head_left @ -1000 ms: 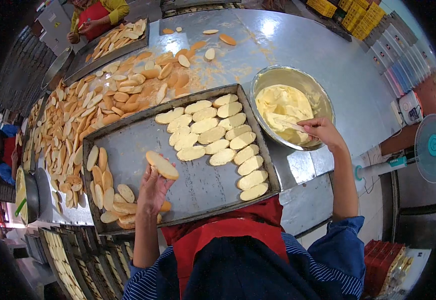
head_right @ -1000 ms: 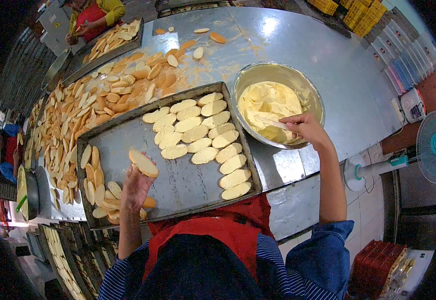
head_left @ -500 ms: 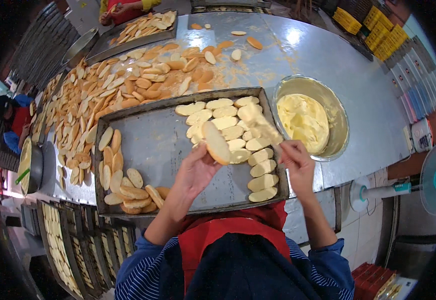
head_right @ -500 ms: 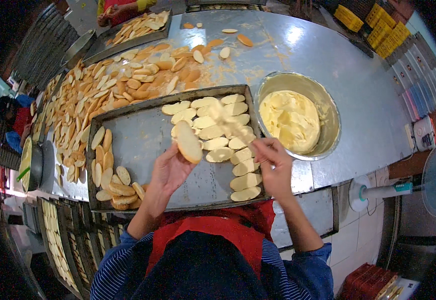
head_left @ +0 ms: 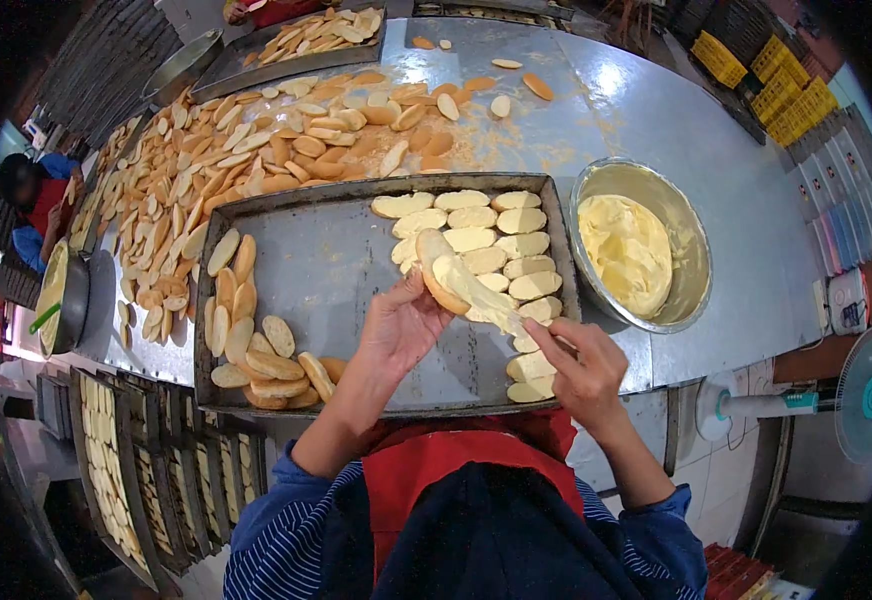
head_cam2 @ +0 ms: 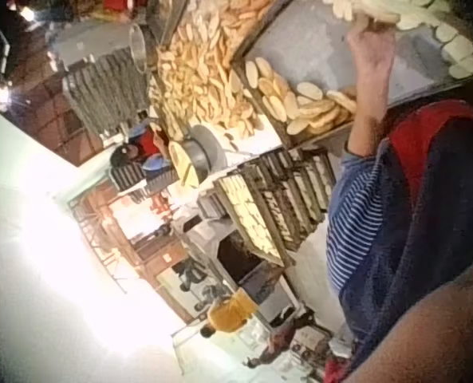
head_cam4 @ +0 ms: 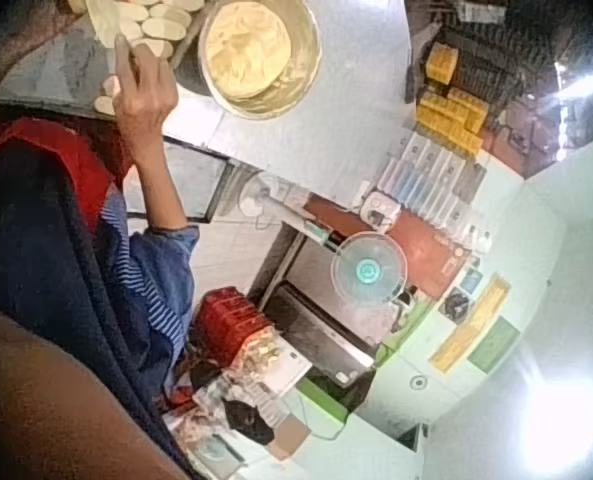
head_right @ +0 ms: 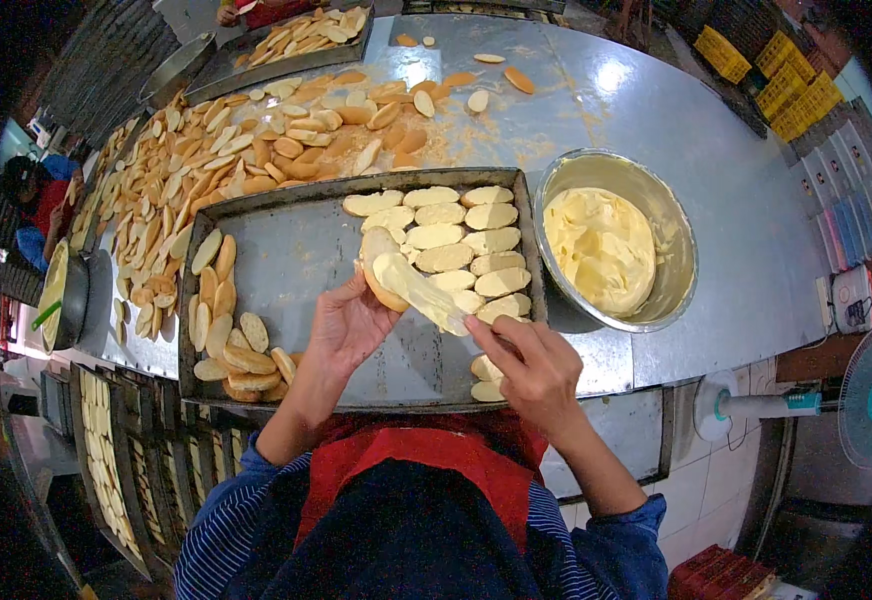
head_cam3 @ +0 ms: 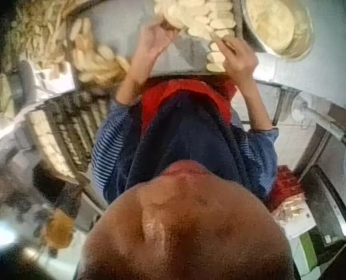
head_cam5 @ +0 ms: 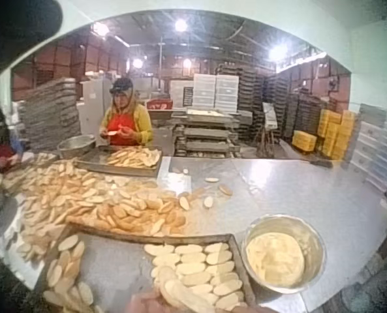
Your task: The person spreads a yellow cream onto small, oval-shaped bread slices using a spatula. They pick up each bread slice from a pile, apply the cream to the cut surface, and place the slice onto a metal tray. The process is repeated continuously throughout the clip.
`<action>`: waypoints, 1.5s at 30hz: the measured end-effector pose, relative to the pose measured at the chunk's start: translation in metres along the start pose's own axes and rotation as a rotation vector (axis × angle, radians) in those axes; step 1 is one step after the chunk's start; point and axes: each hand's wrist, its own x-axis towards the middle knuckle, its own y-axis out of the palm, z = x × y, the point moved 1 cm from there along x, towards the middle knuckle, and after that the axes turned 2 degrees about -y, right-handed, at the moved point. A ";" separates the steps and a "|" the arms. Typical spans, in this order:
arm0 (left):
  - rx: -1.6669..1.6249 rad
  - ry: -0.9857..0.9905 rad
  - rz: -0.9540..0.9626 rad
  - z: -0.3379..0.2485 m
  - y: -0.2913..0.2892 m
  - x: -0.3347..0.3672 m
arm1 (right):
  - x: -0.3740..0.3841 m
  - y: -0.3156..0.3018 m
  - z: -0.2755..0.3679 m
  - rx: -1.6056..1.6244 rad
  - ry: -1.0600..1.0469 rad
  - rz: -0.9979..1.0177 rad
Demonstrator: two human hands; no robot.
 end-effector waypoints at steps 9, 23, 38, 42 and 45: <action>0.029 -0.019 0.050 -0.001 -0.012 0.004 | 0.009 -0.012 0.000 -0.058 -0.027 -0.050; 0.056 -0.157 0.065 0.010 -0.005 -0.005 | 0.005 0.027 -0.016 -0.177 -0.047 -0.129; 0.951 0.012 -0.153 -0.021 -0.082 -0.035 | -0.034 0.018 -0.034 0.072 0.509 -0.224; 1.415 0.060 -0.191 -0.023 -0.080 -0.029 | -0.044 0.014 -0.032 0.057 0.550 -0.246; 1.861 0.282 -0.148 -0.026 -0.063 -0.018 | -0.046 0.009 -0.030 0.036 0.568 -0.259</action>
